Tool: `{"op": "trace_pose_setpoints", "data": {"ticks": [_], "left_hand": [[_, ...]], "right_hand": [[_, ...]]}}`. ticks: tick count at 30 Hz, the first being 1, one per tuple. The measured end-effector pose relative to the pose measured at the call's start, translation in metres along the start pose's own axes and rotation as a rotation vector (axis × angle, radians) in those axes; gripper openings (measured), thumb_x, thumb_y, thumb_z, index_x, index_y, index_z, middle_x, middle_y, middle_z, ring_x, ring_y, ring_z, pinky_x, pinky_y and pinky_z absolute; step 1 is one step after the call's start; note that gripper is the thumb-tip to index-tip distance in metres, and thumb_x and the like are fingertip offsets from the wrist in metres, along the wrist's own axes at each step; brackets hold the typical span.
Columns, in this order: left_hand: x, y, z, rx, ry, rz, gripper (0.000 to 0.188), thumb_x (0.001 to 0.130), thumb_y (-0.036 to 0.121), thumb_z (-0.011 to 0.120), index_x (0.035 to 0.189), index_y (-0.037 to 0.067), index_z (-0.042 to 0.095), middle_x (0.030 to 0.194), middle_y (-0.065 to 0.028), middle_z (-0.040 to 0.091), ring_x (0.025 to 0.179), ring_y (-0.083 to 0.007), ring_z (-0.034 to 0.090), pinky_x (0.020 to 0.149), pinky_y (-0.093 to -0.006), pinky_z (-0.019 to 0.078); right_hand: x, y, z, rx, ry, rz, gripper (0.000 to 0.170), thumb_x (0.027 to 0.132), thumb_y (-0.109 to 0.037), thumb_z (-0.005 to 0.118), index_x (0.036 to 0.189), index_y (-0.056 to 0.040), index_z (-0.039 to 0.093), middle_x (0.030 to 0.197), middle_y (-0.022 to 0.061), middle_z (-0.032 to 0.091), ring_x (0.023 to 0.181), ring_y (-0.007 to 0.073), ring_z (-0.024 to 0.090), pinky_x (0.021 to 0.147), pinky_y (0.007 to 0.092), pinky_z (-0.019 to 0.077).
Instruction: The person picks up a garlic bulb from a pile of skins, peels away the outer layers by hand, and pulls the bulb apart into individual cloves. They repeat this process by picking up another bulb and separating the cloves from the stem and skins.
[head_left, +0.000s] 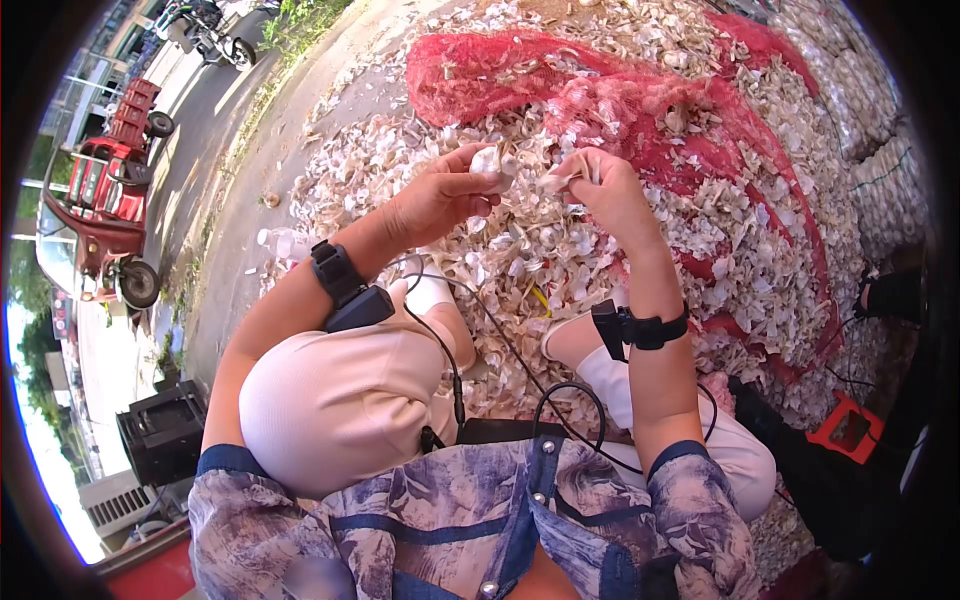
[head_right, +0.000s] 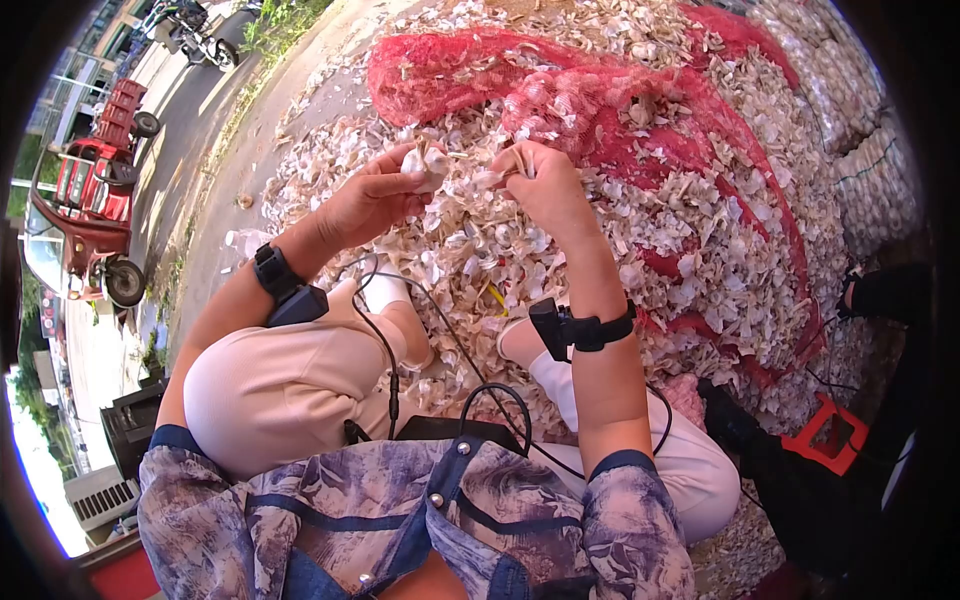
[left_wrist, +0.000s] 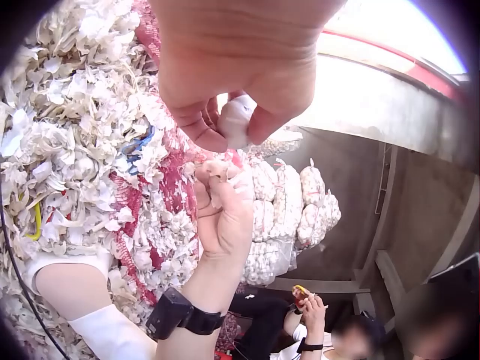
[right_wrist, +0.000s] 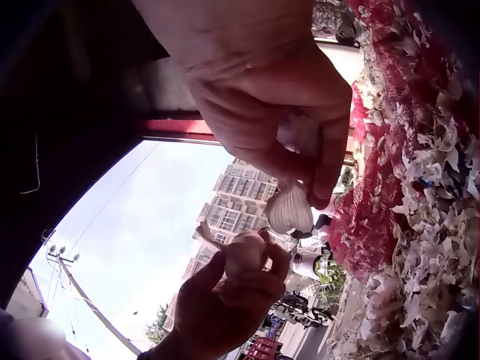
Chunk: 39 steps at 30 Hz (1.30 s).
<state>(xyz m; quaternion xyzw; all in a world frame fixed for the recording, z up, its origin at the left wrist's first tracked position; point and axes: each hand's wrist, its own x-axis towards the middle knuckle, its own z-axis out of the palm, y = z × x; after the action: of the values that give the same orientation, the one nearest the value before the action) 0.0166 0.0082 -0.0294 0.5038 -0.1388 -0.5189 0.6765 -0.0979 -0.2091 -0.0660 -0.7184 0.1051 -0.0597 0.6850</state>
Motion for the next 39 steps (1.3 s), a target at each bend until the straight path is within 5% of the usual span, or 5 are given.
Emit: {"op": "trace_pose_setpoints", "data": {"ticks": [9, 21, 27, 30, 39], "left_hand": [[0.001, -0.004, 0.009, 0.431, -0.065, -0.041, 0.029, 0.095, 0.032, 0.064, 0.108, 0.006, 0.063, 0.087, 0.0030, 0.060, 0.075, -0.0057, 0.055, 0.069, -0.0241, 0.0476], [0.000, -0.009, -0.002, 0.232, -0.038, -0.118, 0.043, 0.097, 0.034, 0.049, 0.113, -0.004, 0.058, 0.107, -0.0148, 0.065, 0.095, -0.0226, 0.067, 0.082, -0.0347, 0.0554], [-0.003, 0.000, -0.009, 0.133, 0.117, -0.087, 0.039, 0.091, 0.034, 0.052, 0.109, 0.000, 0.059, 0.085, -0.0075, 0.062, 0.070, -0.0179, 0.065, 0.068, -0.0291, 0.0554], [-0.005, -0.002, -0.017, 0.147, 0.091, -0.196, 0.040, 0.092, 0.040, 0.051, 0.105, 0.003, 0.060, 0.076, -0.0040, 0.059, 0.065, -0.0175, 0.064, 0.064, -0.0280, 0.0546], [-0.003, -0.014, -0.012, 0.197, 0.369, -0.252, 0.054, 0.097, 0.061, 0.042, 0.100, 0.011, 0.063, 0.068, 0.0017, 0.056, 0.058, -0.0080, 0.054, 0.046, -0.0208, 0.0364]], "right_hand": [[-0.016, -0.021, 0.041, -0.023, 0.006, -0.128, 0.022, 0.091, -0.024, 0.070, 0.093, -0.0020, 0.070, 0.073, -0.0010, 0.062, 0.060, 0.0058, 0.056, 0.054, 0.0204, 0.0471], [0.001, 0.039, 0.034, 0.996, 0.029, 0.308, 0.018, 0.092, -0.024, 0.070, 0.091, -0.0070, 0.068, 0.072, -0.0029, 0.062, 0.060, 0.0006, 0.056, 0.051, 0.0135, 0.0432], [-0.011, 0.150, 0.031, -0.571, 0.048, 0.196, 0.019, 0.082, -0.016, 0.071, 0.100, -0.0083, 0.069, 0.083, 0.0079, 0.069, 0.081, 0.0284, 0.068, 0.072, 0.0364, 0.0554], [-0.025, 0.175, 0.049, -0.747, 0.064, -0.114, 0.034, 0.081, -0.013, 0.067, 0.115, -0.0141, 0.064, 0.109, 0.0125, 0.062, 0.096, 0.0380, 0.064, 0.084, 0.0463, 0.0525], [-0.030, 0.141, 0.052, -1.178, 0.011, 0.207, 0.030, 0.080, -0.012, 0.066, 0.107, -0.0070, 0.055, 0.115, 0.0165, 0.053, 0.091, 0.0391, 0.065, 0.078, 0.0491, 0.0533]]}}
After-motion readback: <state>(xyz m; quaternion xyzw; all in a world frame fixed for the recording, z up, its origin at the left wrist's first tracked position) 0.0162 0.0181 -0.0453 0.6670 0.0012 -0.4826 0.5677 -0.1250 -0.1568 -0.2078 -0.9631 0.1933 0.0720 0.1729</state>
